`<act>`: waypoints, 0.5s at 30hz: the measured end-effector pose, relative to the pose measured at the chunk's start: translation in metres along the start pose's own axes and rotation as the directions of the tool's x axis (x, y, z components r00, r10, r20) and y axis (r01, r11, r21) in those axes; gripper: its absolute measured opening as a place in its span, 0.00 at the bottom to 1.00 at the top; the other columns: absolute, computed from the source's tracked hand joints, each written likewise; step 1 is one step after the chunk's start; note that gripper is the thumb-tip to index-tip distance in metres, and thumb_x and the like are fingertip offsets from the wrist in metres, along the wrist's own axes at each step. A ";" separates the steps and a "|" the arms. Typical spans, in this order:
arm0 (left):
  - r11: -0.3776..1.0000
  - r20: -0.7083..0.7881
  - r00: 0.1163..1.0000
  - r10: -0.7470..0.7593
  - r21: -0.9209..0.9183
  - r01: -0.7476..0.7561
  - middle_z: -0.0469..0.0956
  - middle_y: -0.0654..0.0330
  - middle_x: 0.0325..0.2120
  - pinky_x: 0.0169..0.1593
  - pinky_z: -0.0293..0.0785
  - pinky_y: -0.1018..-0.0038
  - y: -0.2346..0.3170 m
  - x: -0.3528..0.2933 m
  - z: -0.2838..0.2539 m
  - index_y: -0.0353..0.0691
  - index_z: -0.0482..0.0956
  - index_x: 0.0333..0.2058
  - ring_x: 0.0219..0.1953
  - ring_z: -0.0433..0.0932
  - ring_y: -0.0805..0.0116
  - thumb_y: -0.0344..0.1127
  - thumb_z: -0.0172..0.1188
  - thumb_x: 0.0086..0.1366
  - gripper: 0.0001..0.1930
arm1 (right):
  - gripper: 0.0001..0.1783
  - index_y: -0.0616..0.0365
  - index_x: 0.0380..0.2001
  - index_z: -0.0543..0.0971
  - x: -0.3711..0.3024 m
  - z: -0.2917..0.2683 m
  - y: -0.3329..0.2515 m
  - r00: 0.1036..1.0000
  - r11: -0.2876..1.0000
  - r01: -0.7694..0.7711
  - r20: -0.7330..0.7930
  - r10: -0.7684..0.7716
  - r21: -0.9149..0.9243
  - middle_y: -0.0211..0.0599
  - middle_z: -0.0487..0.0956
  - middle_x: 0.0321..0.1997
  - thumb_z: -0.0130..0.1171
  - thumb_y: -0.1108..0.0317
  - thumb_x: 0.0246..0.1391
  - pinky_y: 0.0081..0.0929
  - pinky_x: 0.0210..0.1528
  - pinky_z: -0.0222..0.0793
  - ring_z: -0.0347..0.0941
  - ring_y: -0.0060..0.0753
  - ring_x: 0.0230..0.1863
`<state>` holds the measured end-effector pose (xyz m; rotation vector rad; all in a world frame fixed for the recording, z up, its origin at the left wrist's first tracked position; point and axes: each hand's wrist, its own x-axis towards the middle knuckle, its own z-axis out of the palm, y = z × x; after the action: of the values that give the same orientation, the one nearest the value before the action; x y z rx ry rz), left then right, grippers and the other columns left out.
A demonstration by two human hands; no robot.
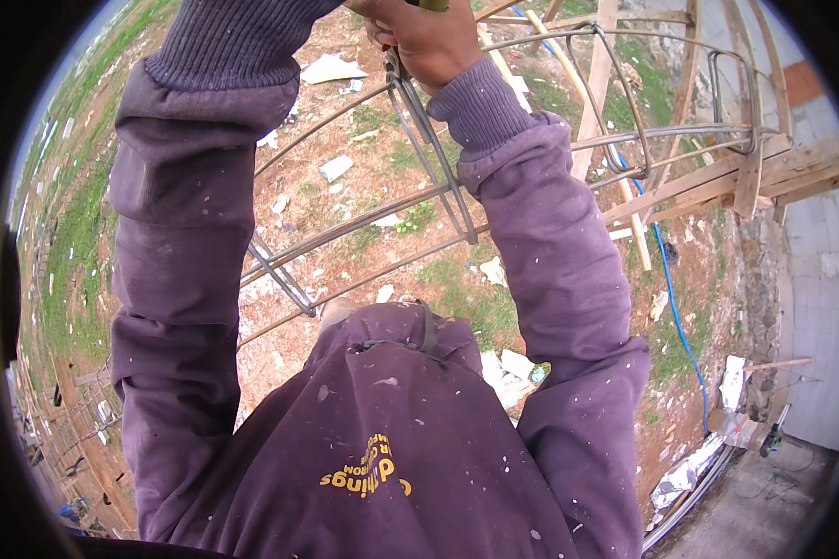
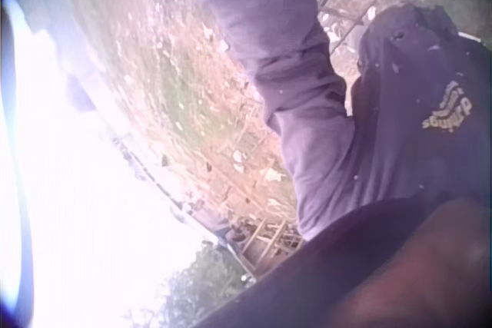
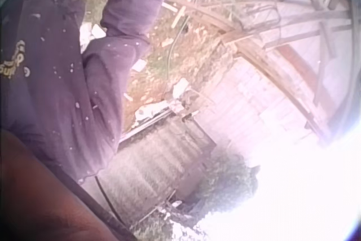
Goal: The person assembles a rebar cage by hand, inserting short rebar ties into the grid and twisting them with pliers to secure intersections. The person works along the length of the cage, repeating the tie insertion and twisting at multiple points.
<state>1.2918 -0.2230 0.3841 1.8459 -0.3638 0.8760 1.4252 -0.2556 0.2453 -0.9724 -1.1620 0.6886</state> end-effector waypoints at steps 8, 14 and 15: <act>0.885 0.095 0.908 0.407 0.205 -0.418 0.75 0.54 0.19 0.27 0.77 0.65 -0.022 -0.017 0.074 0.29 0.77 0.33 0.21 0.77 0.60 0.24 0.57 0.43 0.14 | 0.15 0.59 0.44 0.77 -0.048 -0.022 0.009 0.671 0.333 0.634 0.283 -0.685 -0.698 0.38 0.82 0.37 0.56 0.59 0.63 0.24 0.30 0.76 0.80 0.28 0.32; 0.800 0.239 0.970 0.044 0.573 -0.178 0.83 0.55 0.31 0.39 0.80 0.63 -0.017 -0.045 0.106 0.44 0.82 0.42 0.36 0.84 0.59 0.33 0.68 0.44 0.22 | 0.15 0.60 0.40 0.79 -0.061 -0.005 -0.001 0.858 0.656 0.477 0.150 -0.491 -0.585 0.35 0.82 0.35 0.61 0.59 0.59 0.24 0.31 0.74 0.79 0.28 0.32; 0.804 0.262 0.964 0.031 0.567 -0.180 0.83 0.53 0.33 0.41 0.80 0.63 -0.016 -0.047 0.103 0.44 0.82 0.43 0.38 0.84 0.59 0.34 0.67 0.44 0.22 | 0.15 0.60 0.41 0.79 -0.059 -0.003 -0.001 0.861 0.659 0.472 0.146 -0.487 -0.586 0.35 0.82 0.35 0.62 0.59 0.59 0.24 0.31 0.74 0.79 0.28 0.32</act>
<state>1.3105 -0.3142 0.3175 2.5481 -0.3755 0.9053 1.4116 -0.3078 0.2201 -1.1192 -1.5854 -0.1607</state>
